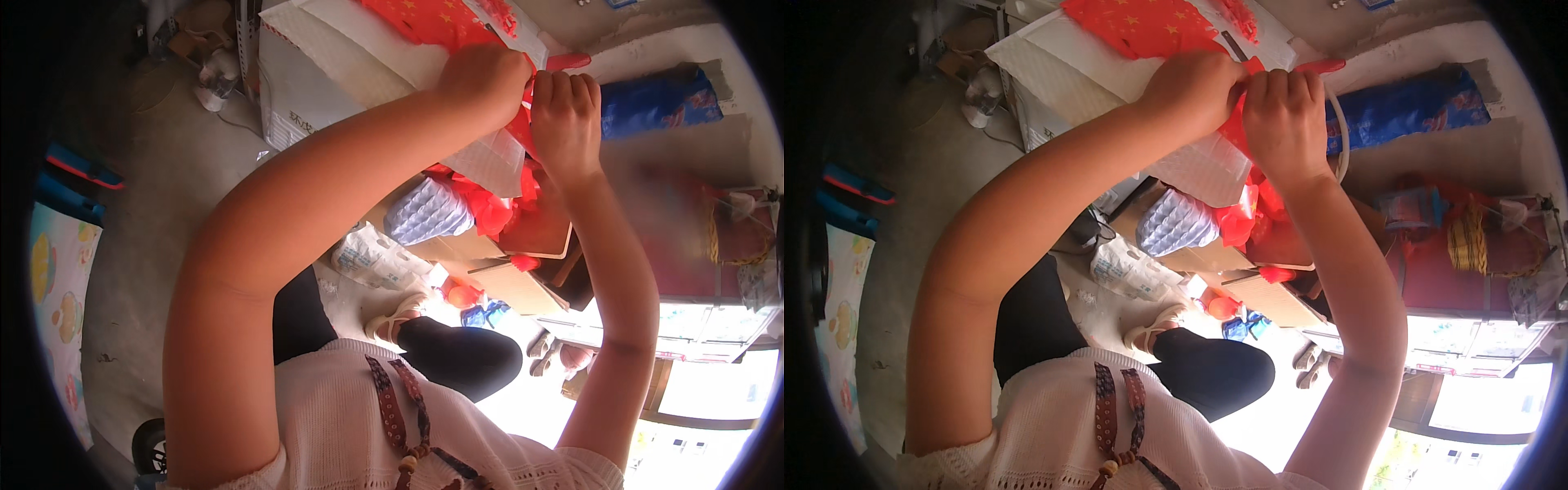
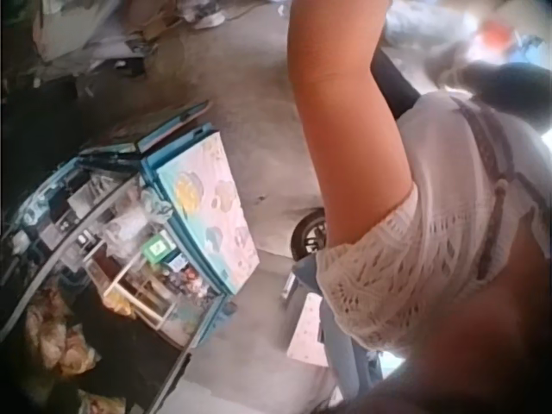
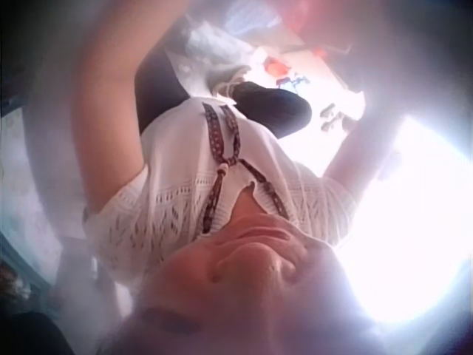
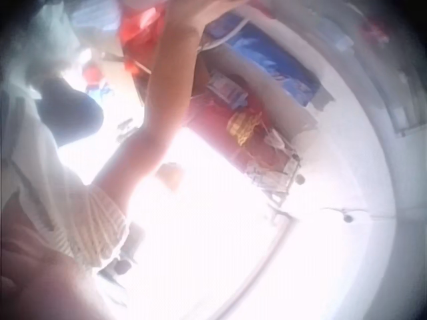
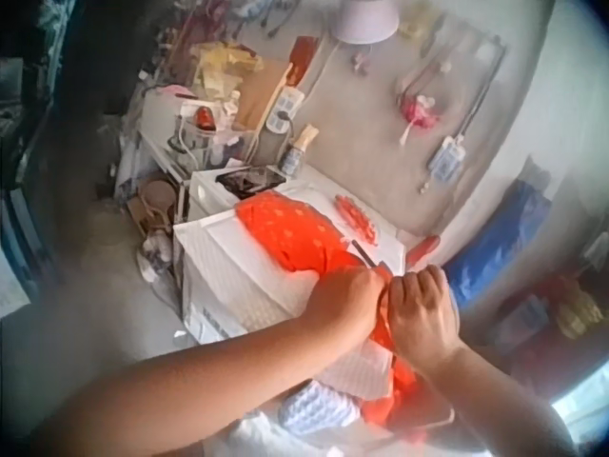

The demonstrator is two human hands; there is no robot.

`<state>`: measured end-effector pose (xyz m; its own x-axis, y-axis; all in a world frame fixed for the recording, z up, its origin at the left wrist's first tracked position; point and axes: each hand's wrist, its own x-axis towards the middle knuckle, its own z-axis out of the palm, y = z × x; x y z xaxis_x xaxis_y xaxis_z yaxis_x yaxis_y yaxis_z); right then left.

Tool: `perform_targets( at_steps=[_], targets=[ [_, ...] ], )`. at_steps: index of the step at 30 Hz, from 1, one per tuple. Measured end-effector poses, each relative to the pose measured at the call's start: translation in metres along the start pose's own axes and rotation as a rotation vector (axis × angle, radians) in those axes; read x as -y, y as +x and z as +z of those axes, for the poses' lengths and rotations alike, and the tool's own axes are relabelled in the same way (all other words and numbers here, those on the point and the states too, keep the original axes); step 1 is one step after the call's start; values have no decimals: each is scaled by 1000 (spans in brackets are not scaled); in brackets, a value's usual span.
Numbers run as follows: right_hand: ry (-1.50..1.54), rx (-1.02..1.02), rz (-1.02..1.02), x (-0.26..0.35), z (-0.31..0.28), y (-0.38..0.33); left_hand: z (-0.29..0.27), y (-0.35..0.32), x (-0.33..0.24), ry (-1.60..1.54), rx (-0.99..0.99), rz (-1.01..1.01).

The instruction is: The person assembles red paper crafts by folding pre-cut star-shaped pieces and attaching them to sticks. They handle multiple red paper cutouts and sticks, folding the paper into a three-dimensional shape and securing it to the stick.

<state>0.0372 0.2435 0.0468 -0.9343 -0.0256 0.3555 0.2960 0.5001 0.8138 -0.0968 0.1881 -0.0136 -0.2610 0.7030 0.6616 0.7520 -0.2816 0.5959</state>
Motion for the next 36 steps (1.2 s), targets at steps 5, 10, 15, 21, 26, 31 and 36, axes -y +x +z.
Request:
perform_targets(
  at_steps=[5,10,15,21,26,31,36],
  targets=[
    [-18,-49,-100,-4,3,6,1,3,3,77,33,-17],
    [-97,13,-122,-3,1,10,0,5,2,62,45,-43],
    [-115,19,-104,-2,4,12,6,7,9,71,-11,13],
    [68,-52,-150,-17,10,7,6,6,7,21,-10,12],
    [0,51,-72,-5,5,8,8,7,9,2,-14,3],
    [95,36,-27,-9,1,6,6,8,9,28,-66,54],
    [508,114,197,-23,-6,1,5,4,9,-15,0,36]
  ],
)
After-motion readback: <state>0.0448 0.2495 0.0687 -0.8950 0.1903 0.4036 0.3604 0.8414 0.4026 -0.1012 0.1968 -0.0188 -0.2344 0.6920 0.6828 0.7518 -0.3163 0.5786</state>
